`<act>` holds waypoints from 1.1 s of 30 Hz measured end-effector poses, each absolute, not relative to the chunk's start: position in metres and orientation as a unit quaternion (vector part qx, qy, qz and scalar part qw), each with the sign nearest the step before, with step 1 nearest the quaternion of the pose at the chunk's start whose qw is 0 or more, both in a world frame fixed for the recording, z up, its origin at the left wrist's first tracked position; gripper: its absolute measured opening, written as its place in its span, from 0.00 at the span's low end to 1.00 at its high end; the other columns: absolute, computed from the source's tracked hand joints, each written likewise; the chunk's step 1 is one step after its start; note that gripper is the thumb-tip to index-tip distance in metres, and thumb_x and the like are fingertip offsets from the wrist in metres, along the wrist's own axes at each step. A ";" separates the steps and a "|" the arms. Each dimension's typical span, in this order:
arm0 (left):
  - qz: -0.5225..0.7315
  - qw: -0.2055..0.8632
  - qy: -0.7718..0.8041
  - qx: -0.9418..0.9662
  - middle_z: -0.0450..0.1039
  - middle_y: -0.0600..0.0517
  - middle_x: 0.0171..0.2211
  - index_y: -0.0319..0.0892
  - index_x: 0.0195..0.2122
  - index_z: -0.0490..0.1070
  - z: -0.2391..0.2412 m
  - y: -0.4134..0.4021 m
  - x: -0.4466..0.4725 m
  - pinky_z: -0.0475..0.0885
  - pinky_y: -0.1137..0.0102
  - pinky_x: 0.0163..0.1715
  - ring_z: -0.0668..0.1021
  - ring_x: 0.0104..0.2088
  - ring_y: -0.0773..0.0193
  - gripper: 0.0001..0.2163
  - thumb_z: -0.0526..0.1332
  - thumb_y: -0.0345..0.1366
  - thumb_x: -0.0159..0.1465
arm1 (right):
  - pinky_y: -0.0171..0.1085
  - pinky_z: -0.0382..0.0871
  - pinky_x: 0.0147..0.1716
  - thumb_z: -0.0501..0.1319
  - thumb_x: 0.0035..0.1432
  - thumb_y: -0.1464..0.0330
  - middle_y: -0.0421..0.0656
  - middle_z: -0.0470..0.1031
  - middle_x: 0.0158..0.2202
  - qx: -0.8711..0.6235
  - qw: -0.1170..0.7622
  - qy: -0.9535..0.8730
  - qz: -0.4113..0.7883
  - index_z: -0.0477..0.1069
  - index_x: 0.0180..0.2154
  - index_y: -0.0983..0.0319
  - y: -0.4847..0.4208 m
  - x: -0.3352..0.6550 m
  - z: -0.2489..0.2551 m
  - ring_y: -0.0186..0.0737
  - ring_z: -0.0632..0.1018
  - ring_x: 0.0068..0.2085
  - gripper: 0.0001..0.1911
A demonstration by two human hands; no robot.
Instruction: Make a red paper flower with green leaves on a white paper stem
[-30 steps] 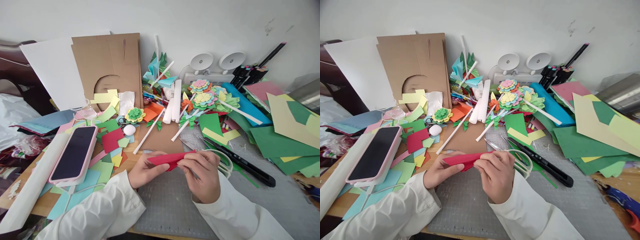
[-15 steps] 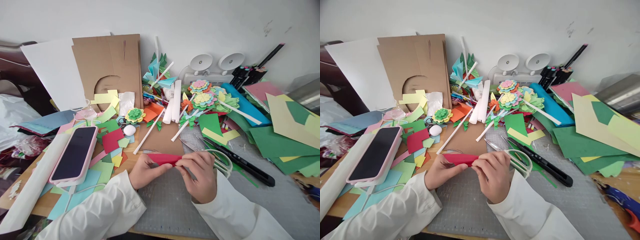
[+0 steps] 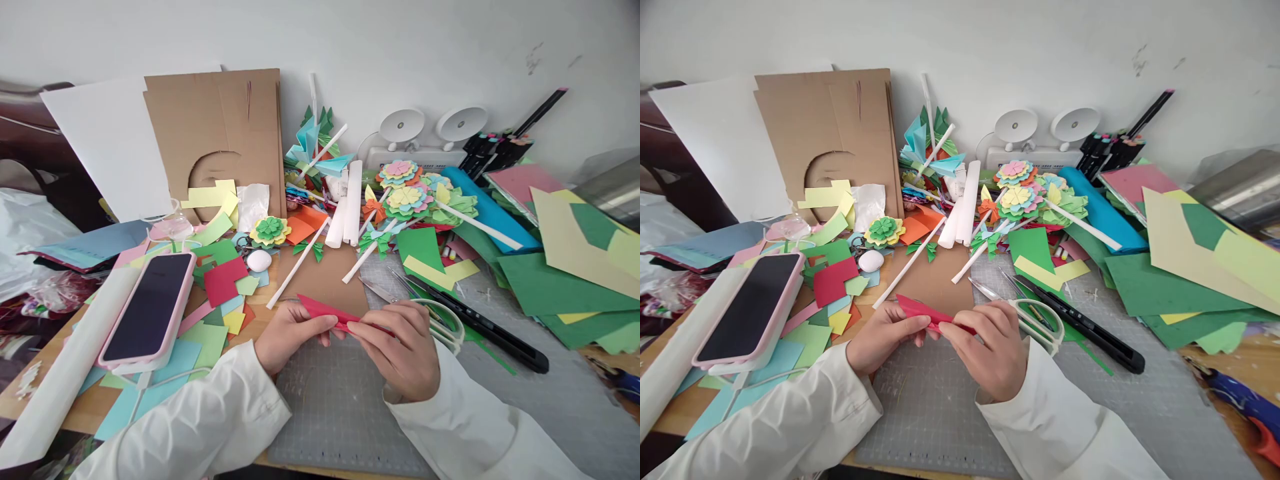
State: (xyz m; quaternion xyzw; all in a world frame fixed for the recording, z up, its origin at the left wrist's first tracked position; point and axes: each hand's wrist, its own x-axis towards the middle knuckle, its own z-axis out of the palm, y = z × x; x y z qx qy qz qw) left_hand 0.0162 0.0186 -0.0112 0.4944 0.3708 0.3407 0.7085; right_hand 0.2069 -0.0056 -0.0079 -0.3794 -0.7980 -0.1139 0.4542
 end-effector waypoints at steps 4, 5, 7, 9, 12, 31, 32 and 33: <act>0.326 0.714 0.329 0.525 0.79 0.44 0.28 0.36 0.29 0.80 -0.007 0.017 0.014 0.69 0.73 0.24 0.73 0.21 0.69 0.16 0.61 0.45 0.61 | 0.41 0.64 0.36 0.61 0.58 0.74 0.40 0.75 0.29 -0.387 0.471 -0.791 -0.059 0.72 0.39 0.57 -0.005 0.212 -0.010 0.37 0.72 0.31 0.08; 0.322 0.706 0.327 0.539 0.79 0.44 0.27 0.36 0.28 0.80 -0.006 0.016 0.013 0.68 0.73 0.22 0.72 0.19 0.69 0.18 0.60 0.46 0.61 | 0.42 0.64 0.35 0.61 0.58 0.74 0.41 0.75 0.30 -0.396 0.478 -0.783 -0.037 0.72 0.39 0.58 -0.005 0.213 -0.011 0.38 0.72 0.31 0.08; 0.330 0.673 0.341 0.568 0.78 0.45 0.23 0.36 0.23 0.79 -0.003 0.013 0.011 0.65 0.73 0.17 0.70 0.15 0.70 0.20 0.60 0.48 0.60 | 0.42 0.64 0.34 0.61 0.57 0.75 0.42 0.75 0.30 -0.412 0.493 -0.767 0.000 0.72 0.39 0.59 -0.003 0.214 -0.012 0.39 0.73 0.31 0.08; 0.369 0.617 0.368 0.589 0.75 0.47 0.17 0.37 0.18 0.76 -0.002 0.011 0.009 0.61 0.74 0.14 0.67 0.13 0.72 0.21 0.61 0.48 0.59 | 0.42 0.64 0.33 0.61 0.57 0.76 0.43 0.75 0.31 -0.420 0.498 -0.758 0.021 0.72 0.38 0.59 -0.002 0.215 -0.014 0.40 0.73 0.31 0.08; 0.463 0.528 0.410 0.581 0.65 0.52 0.10 0.39 0.11 0.69 -0.005 0.011 0.005 0.57 0.74 0.13 0.63 0.11 0.73 0.26 0.56 0.47 0.63 | 0.42 0.64 0.34 0.61 0.57 0.76 0.43 0.75 0.31 -0.423 0.496 -0.758 0.033 0.73 0.38 0.59 0.000 0.215 -0.016 0.40 0.73 0.32 0.08; 0.325 0.270 0.272 0.865 0.78 0.46 0.34 0.40 0.40 0.75 -0.013 0.026 0.006 0.69 0.67 0.38 0.78 0.34 0.62 0.08 0.58 0.35 0.64 | 0.41 0.63 0.34 0.60 0.58 0.75 0.40 0.75 0.29 -0.363 0.452 -0.811 0.086 0.73 0.36 0.59 0.000 0.209 -0.015 0.37 0.71 0.30 0.06; 0.328 0.272 0.270 0.863 0.78 0.46 0.33 0.40 0.40 0.75 -0.014 0.026 0.006 0.69 0.68 0.38 0.78 0.34 0.62 0.08 0.58 0.35 0.64 | 0.41 0.62 0.34 0.60 0.59 0.75 0.40 0.75 0.29 -0.363 0.451 -0.810 0.089 0.73 0.36 0.59 0.000 0.210 -0.015 0.37 0.71 0.30 0.06; 0.332 0.278 0.269 0.860 0.78 0.46 0.33 0.40 0.39 0.75 -0.014 0.026 0.007 0.69 0.68 0.37 0.78 0.34 0.62 0.08 0.58 0.35 0.64 | 0.41 0.62 0.34 0.60 0.59 0.74 0.41 0.75 0.29 -0.364 0.451 -0.810 0.091 0.73 0.36 0.59 0.000 0.210 -0.015 0.37 0.71 0.30 0.06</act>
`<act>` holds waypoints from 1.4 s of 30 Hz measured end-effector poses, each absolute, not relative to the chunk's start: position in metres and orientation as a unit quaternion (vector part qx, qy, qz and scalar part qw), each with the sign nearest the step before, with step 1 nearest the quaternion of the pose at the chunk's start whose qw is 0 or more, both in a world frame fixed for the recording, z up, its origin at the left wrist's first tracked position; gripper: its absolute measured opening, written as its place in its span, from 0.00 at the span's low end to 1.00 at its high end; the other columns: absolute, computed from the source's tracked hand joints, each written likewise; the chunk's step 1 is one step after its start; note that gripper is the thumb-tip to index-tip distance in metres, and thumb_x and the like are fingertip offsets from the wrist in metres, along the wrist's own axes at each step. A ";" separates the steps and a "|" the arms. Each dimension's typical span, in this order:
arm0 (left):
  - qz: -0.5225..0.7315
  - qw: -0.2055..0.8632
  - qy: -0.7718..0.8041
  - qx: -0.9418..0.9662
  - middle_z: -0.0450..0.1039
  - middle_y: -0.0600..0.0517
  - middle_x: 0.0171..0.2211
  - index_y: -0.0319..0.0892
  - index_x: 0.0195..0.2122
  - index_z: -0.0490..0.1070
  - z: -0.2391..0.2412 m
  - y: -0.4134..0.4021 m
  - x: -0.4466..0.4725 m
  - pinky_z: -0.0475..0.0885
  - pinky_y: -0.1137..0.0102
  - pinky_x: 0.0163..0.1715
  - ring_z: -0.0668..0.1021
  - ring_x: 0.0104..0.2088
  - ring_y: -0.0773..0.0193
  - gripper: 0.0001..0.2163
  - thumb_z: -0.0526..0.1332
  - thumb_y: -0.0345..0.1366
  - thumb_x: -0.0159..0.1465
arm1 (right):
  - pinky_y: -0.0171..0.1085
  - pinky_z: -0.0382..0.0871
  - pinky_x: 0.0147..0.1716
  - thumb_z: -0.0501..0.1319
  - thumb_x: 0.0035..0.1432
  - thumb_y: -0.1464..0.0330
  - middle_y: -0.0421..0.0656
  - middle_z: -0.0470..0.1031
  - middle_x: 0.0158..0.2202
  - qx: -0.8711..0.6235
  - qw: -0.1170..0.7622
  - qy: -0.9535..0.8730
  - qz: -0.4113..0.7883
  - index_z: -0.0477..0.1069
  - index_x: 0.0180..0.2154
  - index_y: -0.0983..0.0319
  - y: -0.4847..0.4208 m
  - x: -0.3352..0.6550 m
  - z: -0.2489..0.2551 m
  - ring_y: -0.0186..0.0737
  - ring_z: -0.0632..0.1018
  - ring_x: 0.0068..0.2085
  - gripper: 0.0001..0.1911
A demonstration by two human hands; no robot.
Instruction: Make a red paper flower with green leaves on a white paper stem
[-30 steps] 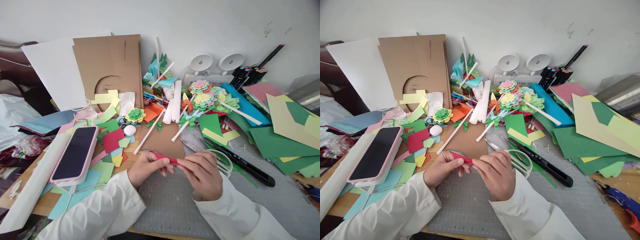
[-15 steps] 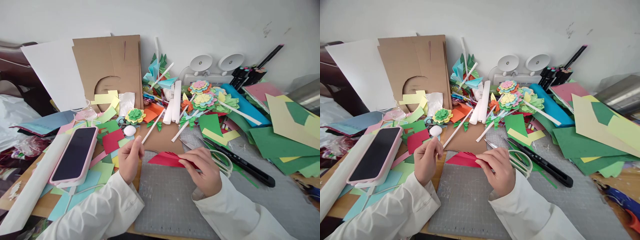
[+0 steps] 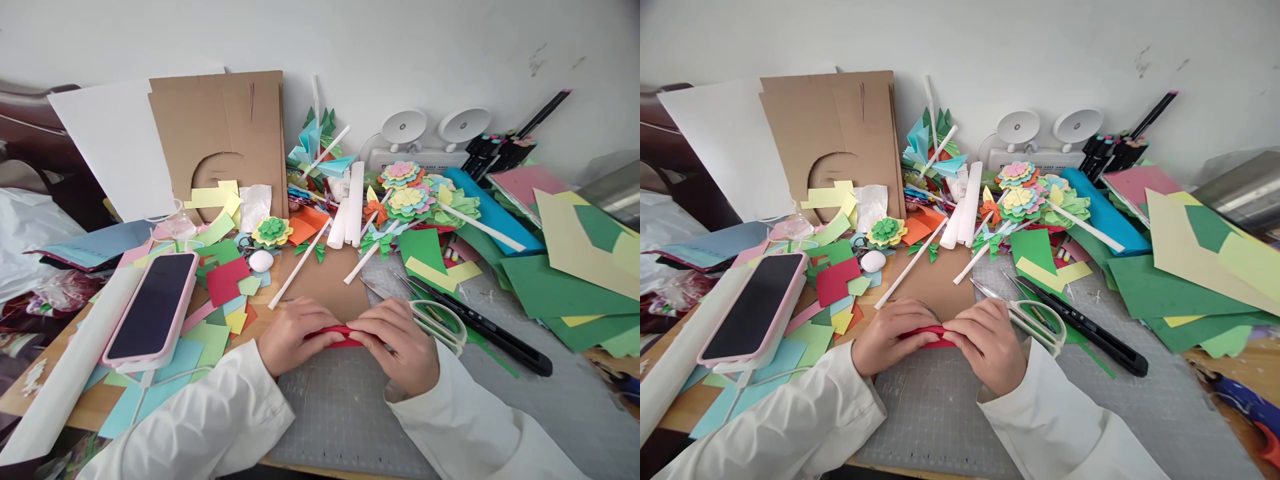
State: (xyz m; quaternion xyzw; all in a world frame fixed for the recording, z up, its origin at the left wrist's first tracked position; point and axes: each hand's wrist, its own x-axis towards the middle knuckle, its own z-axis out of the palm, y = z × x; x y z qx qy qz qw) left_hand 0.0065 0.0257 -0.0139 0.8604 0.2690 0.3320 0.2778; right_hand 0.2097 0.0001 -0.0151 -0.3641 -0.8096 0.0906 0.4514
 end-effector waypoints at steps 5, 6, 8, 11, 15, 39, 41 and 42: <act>0.349 0.328 0.273 0.834 0.78 0.46 0.30 0.39 0.36 0.75 -0.015 0.024 0.009 0.70 0.68 0.36 0.77 0.32 0.62 0.07 0.58 0.34 0.64 | 0.41 0.61 0.34 0.60 0.58 0.75 0.40 0.76 0.29 -0.368 0.454 -0.804 0.106 0.73 0.35 0.59 -0.001 0.210 -0.016 0.37 0.71 0.30 0.06; 0.350 0.337 0.273 0.831 0.78 0.46 0.30 0.38 0.35 0.76 -0.015 0.024 0.009 0.70 0.68 0.36 0.77 0.31 0.62 0.07 0.58 0.34 0.64 | 0.41 0.61 0.34 0.60 0.58 0.75 0.40 0.76 0.29 -0.369 0.455 -0.803 0.110 0.73 0.35 0.59 -0.002 0.210 -0.016 0.37 0.71 0.30 0.06; 0.350 0.349 0.272 0.826 0.78 0.46 0.29 0.38 0.34 0.76 -0.015 0.023 0.010 0.70 0.68 0.35 0.78 0.31 0.62 0.08 0.58 0.34 0.64 | 0.42 0.60 0.35 0.60 0.58 0.75 0.39 0.76 0.28 -0.373 0.454 -0.801 0.117 0.73 0.34 0.59 -0.002 0.209 -0.017 0.36 0.71 0.30 0.06; 0.346 0.357 0.273 0.823 0.78 0.46 0.27 0.39 0.33 0.76 -0.014 0.022 0.011 0.70 0.68 0.34 0.78 0.29 0.62 0.10 0.56 0.36 0.65 | 0.43 0.58 0.38 0.60 0.59 0.74 0.37 0.75 0.27 -0.381 0.451 -0.798 0.120 0.73 0.31 0.58 -0.002 0.209 -0.017 0.35 0.71 0.29 0.07; 0.341 0.354 0.266 0.829 0.77 0.46 0.25 0.38 0.31 0.76 -0.014 0.022 0.012 0.70 0.69 0.32 0.77 0.28 0.63 0.12 0.55 0.37 0.66 | 0.43 0.57 0.38 0.59 0.59 0.73 0.37 0.71 0.23 -0.389 0.451 -0.794 0.122 0.73 0.29 0.58 -0.002 0.208 -0.018 0.35 0.70 0.27 0.08; 0.366 0.351 0.310 0.804 0.77 0.47 0.25 0.37 0.28 0.76 -0.012 0.022 0.010 0.70 0.70 0.30 0.76 0.27 0.63 0.10 0.60 0.34 0.63 | 0.41 0.63 0.34 0.60 0.58 0.73 0.39 0.76 0.27 -0.411 0.469 -0.754 0.207 0.74 0.31 0.59 0.000 0.212 -0.015 0.39 0.73 0.31 0.06; 0.381 0.326 0.283 0.818 0.76 0.48 0.23 0.37 0.27 0.75 -0.014 0.024 0.010 0.69 0.70 0.29 0.75 0.25 0.64 0.10 0.59 0.33 0.64 | 0.42 0.63 0.35 0.60 0.58 0.72 0.40 0.76 0.28 -0.416 0.460 -0.751 0.227 0.74 0.32 0.59 0.000 0.212 -0.016 0.39 0.73 0.32 0.05; 0.386 0.313 0.271 0.824 0.76 0.48 0.23 0.37 0.27 0.75 -0.015 0.025 0.010 0.69 0.70 0.29 0.75 0.25 0.65 0.10 0.59 0.32 0.64 | 0.42 0.64 0.35 0.60 0.57 0.72 0.40 0.76 0.28 -0.416 0.457 -0.751 0.233 0.74 0.33 0.59 0.000 0.211 -0.017 0.40 0.72 0.33 0.04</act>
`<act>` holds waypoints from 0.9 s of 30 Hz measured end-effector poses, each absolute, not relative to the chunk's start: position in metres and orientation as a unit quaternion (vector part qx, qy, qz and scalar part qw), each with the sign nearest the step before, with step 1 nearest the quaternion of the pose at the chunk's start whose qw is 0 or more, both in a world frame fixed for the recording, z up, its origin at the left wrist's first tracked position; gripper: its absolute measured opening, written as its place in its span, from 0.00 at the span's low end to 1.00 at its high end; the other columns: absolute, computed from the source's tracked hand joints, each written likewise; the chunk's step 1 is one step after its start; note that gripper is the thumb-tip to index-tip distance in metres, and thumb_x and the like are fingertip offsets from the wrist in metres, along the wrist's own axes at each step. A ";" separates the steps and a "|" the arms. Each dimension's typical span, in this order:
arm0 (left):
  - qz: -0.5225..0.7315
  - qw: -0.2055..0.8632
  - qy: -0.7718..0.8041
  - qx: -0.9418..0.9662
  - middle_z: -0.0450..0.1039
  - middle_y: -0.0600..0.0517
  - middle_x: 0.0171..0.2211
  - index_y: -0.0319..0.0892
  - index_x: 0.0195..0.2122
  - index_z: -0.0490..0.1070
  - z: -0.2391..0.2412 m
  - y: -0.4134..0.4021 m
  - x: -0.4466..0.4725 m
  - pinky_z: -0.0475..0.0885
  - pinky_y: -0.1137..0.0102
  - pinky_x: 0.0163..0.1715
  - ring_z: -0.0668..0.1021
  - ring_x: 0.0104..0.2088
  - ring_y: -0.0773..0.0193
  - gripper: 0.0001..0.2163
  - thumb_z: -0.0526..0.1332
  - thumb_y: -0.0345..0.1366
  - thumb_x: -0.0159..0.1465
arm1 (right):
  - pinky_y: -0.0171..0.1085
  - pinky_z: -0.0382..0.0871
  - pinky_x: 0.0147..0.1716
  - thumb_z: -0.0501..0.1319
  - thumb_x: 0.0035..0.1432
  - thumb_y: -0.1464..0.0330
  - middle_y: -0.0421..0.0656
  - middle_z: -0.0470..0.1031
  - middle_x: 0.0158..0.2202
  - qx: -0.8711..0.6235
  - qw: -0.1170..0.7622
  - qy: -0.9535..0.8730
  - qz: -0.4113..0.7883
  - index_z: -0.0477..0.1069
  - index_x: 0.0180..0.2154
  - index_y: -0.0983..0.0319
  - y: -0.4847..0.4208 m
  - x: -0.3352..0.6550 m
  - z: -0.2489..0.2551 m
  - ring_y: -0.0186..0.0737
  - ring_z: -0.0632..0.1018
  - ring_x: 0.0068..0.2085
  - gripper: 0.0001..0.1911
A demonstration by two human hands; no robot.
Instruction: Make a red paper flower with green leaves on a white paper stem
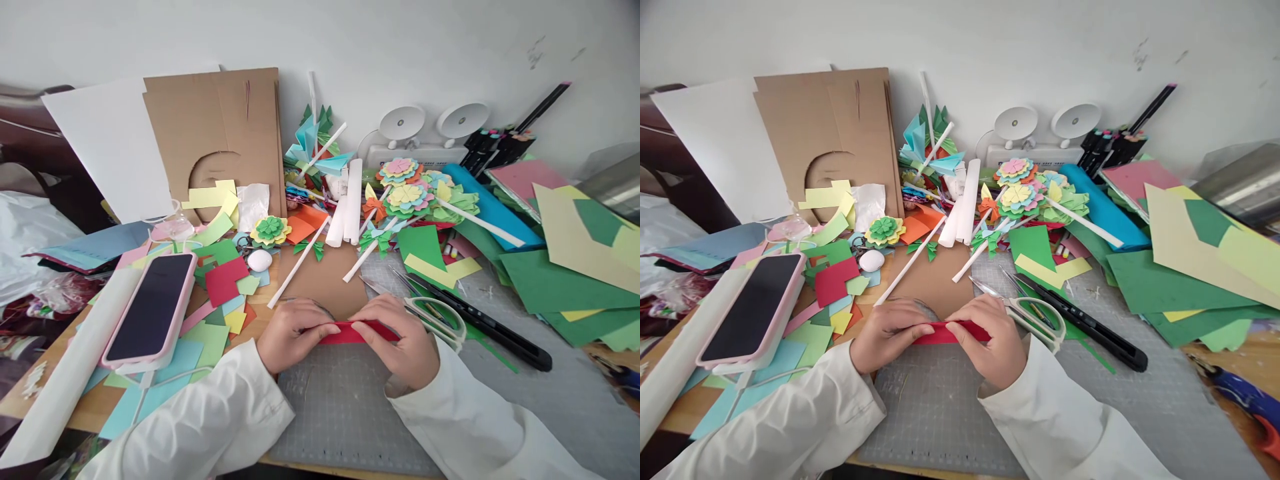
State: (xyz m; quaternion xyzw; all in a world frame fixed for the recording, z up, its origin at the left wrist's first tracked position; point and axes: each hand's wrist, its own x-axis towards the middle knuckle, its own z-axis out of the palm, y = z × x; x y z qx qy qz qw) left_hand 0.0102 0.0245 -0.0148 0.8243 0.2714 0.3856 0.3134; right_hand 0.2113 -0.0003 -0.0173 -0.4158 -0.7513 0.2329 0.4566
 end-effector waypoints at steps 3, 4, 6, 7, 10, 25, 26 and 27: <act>0.387 0.283 0.251 0.841 0.75 0.49 0.22 0.36 0.28 0.74 -0.016 0.025 0.011 0.68 0.70 0.29 0.75 0.24 0.65 0.09 0.58 0.31 0.64 | 0.43 0.64 0.38 0.62 0.56 0.72 0.41 0.76 0.31 -0.406 0.445 -0.764 0.231 0.73 0.36 0.59 -0.001 0.211 -0.021 0.42 0.71 0.37 0.05; 0.383 0.274 0.245 0.847 0.75 0.49 0.23 0.36 0.28 0.74 -0.017 0.025 0.011 0.68 0.70 0.30 0.75 0.24 0.66 0.09 0.58 0.31 0.64 | 0.43 0.64 0.39 0.62 0.56 0.73 0.41 0.76 0.32 -0.401 0.438 -0.771 0.229 0.73 0.37 0.59 -0.001 0.211 -0.023 0.42 0.71 0.37 0.06; 0.374 0.260 0.240 0.858 0.76 0.49 0.23 0.37 0.29 0.75 -0.017 0.025 0.011 0.69 0.70 0.31 0.76 0.25 0.65 0.08 0.58 0.31 0.64 | 0.44 0.64 0.39 0.60 0.57 0.74 0.41 0.76 0.32 -0.393 0.426 -0.783 0.226 0.73 0.37 0.58 -0.002 0.211 -0.024 0.42 0.71 0.38 0.07; 0.368 0.257 0.241 0.861 0.76 0.49 0.24 0.37 0.29 0.75 -0.018 0.025 0.011 0.69 0.70 0.31 0.77 0.26 0.65 0.08 0.58 0.31 0.64 | 0.44 0.63 0.39 0.60 0.57 0.74 0.40 0.76 0.31 -0.390 0.423 -0.787 0.221 0.73 0.36 0.58 -0.002 0.211 -0.025 0.41 0.71 0.37 0.07; 0.350 0.268 0.256 0.860 0.77 0.49 0.25 0.38 0.31 0.75 -0.019 0.025 0.011 0.70 0.69 0.32 0.78 0.28 0.64 0.07 0.59 0.33 0.64 | 0.43 0.61 0.38 0.59 0.58 0.75 0.39 0.75 0.30 -0.389 0.433 -0.790 0.193 0.72 0.34 0.58 -0.002 0.211 -0.024 0.41 0.71 0.36 0.07; 0.343 0.245 0.255 0.870 0.78 0.47 0.29 0.39 0.34 0.75 -0.020 0.024 0.009 0.71 0.67 0.36 0.78 0.31 0.63 0.08 0.55 0.31 0.65 | 0.40 0.63 0.33 0.56 0.59 0.76 0.41 0.75 0.29 -0.355 0.404 -0.826 0.171 0.71 0.35 0.59 -0.002 0.210 -0.028 0.38 0.71 0.33 0.08; 0.347 0.261 0.258 0.863 0.78 0.47 0.29 0.39 0.34 0.75 -0.019 0.024 0.010 0.72 0.67 0.35 0.78 0.31 0.63 0.08 0.56 0.31 0.65 | 0.39 0.63 0.33 0.57 0.59 0.76 0.40 0.75 0.29 -0.352 0.404 -0.830 0.157 0.71 0.34 0.59 -0.001 0.210 -0.027 0.37 0.71 0.32 0.08; 0.350 0.281 0.263 0.854 0.78 0.47 0.28 0.39 0.34 0.76 -0.018 0.024 0.010 0.72 0.68 0.35 0.78 0.31 0.63 0.08 0.57 0.31 0.64 | 0.39 0.63 0.32 0.56 0.59 0.77 0.40 0.75 0.29 -0.349 0.404 -0.834 0.144 0.71 0.33 0.60 -0.001 0.210 -0.027 0.37 0.71 0.32 0.08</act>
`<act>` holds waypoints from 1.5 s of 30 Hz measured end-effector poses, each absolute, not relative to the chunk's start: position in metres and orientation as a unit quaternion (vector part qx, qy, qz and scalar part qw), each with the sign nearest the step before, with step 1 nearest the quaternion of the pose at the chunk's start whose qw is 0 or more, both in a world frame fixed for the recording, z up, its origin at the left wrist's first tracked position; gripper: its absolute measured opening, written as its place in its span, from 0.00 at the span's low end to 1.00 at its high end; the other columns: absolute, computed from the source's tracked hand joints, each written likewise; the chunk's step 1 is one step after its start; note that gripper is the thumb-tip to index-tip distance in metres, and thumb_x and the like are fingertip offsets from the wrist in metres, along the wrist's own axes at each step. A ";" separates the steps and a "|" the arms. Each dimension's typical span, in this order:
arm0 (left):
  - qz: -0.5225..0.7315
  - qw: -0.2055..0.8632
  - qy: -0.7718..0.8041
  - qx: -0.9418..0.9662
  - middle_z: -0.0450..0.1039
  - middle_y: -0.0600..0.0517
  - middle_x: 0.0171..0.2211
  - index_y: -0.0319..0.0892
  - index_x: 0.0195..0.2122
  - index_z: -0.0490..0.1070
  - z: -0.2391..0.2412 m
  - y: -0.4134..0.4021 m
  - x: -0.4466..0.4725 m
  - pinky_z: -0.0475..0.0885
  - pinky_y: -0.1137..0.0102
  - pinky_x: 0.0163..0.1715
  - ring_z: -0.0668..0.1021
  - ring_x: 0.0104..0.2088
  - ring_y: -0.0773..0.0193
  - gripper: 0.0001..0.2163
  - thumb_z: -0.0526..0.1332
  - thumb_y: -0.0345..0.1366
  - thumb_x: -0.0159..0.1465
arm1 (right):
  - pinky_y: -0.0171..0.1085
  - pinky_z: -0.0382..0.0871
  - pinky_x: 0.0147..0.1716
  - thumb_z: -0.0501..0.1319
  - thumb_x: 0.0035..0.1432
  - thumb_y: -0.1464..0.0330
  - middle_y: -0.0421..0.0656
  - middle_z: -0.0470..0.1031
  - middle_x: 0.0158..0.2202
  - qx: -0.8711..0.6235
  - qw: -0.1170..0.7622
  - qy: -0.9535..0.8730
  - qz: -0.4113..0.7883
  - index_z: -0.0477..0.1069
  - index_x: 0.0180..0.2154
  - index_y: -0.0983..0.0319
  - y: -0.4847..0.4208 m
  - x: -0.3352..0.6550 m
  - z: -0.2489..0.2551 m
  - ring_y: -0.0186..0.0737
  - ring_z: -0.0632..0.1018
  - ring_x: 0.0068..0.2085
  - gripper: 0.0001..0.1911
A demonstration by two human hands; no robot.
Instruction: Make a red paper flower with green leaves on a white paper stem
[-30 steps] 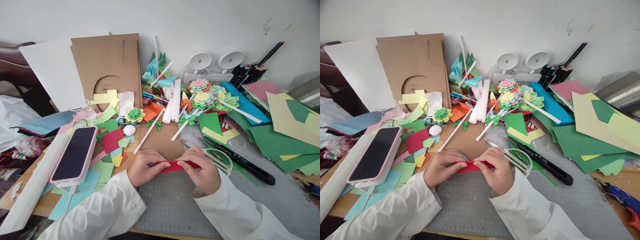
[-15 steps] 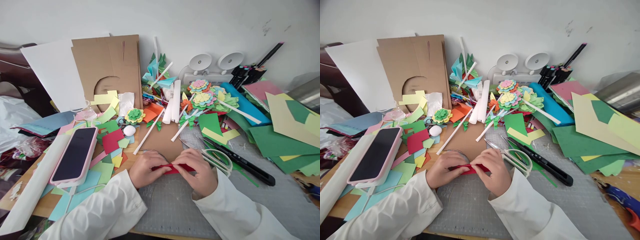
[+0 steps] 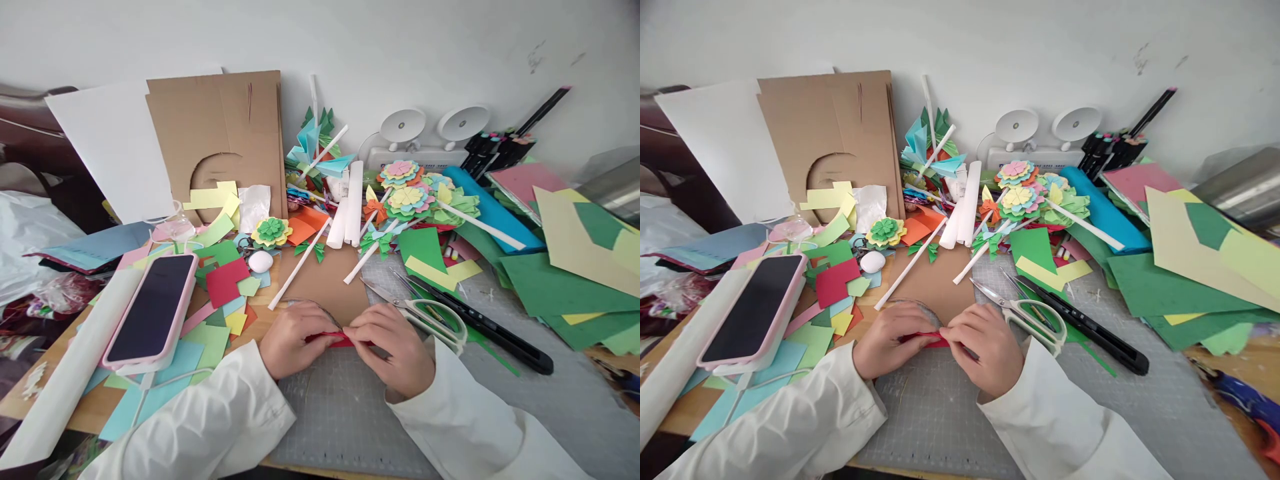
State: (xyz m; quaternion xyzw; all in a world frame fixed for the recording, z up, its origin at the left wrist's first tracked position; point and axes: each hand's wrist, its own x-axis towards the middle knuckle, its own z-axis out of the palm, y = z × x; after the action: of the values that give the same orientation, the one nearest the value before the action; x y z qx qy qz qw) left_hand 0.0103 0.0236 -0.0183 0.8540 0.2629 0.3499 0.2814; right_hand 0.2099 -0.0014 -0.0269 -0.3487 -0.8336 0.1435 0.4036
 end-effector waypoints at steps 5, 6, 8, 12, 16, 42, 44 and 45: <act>0.345 0.420 0.300 0.784 0.78 0.46 0.26 0.36 0.31 0.77 -0.013 0.020 0.013 0.71 0.71 0.32 0.78 0.28 0.64 0.07 0.61 0.33 0.61 | 0.39 0.64 0.32 0.57 0.57 0.78 0.41 0.76 0.31 -0.324 0.419 -0.841 0.109 0.72 0.36 0.60 -0.001 0.210 -0.028 0.37 0.71 0.32 0.09; 0.340 0.449 0.305 0.768 0.78 0.45 0.26 0.35 0.30 0.78 -0.013 0.020 0.013 0.71 0.71 0.31 0.77 0.28 0.64 0.07 0.62 0.33 0.61 | 0.40 0.65 0.32 0.57 0.57 0.79 0.41 0.76 0.32 -0.318 0.423 -0.841 0.112 0.72 0.36 0.60 -0.001 0.211 -0.029 0.37 0.71 0.32 0.10; 0.331 0.496 0.305 0.743 0.77 0.45 0.25 0.34 0.30 0.78 -0.012 0.021 0.013 0.71 0.72 0.30 0.77 0.27 0.64 0.08 0.64 0.35 0.59 | 0.40 0.66 0.32 0.57 0.57 0.79 0.43 0.76 0.33 -0.307 0.430 -0.840 0.122 0.72 0.38 0.60 0.000 0.212 -0.031 0.38 0.71 0.33 0.11; 0.340 0.539 0.294 0.713 0.77 0.45 0.24 0.33 0.28 0.78 -0.012 0.022 0.012 0.71 0.71 0.30 0.76 0.27 0.63 0.11 0.69 0.38 0.54 | 0.39 0.68 0.31 0.56 0.56 0.80 0.44 0.75 0.34 -0.290 0.442 -0.839 0.128 0.72 0.40 0.61 -0.001 0.213 -0.031 0.38 0.71 0.33 0.12; 0.338 0.554 0.304 0.697 0.77 0.44 0.25 0.33 0.29 0.78 -0.011 0.021 0.013 0.71 0.71 0.30 0.77 0.27 0.63 0.10 0.67 0.37 0.55 | 0.38 0.70 0.30 0.56 0.57 0.79 0.44 0.75 0.33 -0.287 0.443 -0.843 0.107 0.72 0.39 0.61 -0.002 0.212 -0.026 0.37 0.71 0.33 0.12; 0.356 0.398 0.290 0.794 0.79 0.46 0.28 0.38 0.33 0.79 -0.016 0.025 0.008 0.73 0.68 0.35 0.79 0.30 0.62 0.06 0.63 0.34 0.61 | 0.36 0.66 0.31 0.56 0.62 0.72 0.41 0.74 0.30 -0.348 0.395 -0.825 0.206 0.69 0.38 0.60 0.000 0.216 -0.029 0.35 0.72 0.31 0.04; 0.356 0.382 0.277 0.807 0.79 0.46 0.28 0.38 0.34 0.79 -0.015 0.026 0.008 0.72 0.68 0.35 0.79 0.30 0.62 0.06 0.63 0.34 0.61 | 0.35 0.65 0.29 0.56 0.63 0.71 0.40 0.73 0.28 -0.349 0.389 -0.830 0.196 0.69 0.37 0.60 0.000 0.216 -0.030 0.34 0.71 0.28 0.04; 0.354 0.374 0.272 0.813 0.79 0.46 0.28 0.38 0.34 0.79 -0.014 0.026 0.007 0.72 0.68 0.35 0.79 0.30 0.62 0.06 0.63 0.34 0.61 | 0.34 0.64 0.29 0.55 0.63 0.71 0.40 0.73 0.27 -0.349 0.385 -0.832 0.191 0.69 0.37 0.60 0.000 0.216 -0.029 0.34 0.71 0.28 0.05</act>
State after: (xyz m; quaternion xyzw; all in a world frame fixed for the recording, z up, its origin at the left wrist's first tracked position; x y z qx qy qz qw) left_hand 0.0074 0.0263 -0.0142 0.8130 0.2717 0.3543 0.3738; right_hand 0.2159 -0.0004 -0.0295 -0.3493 -0.8325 0.1911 0.3852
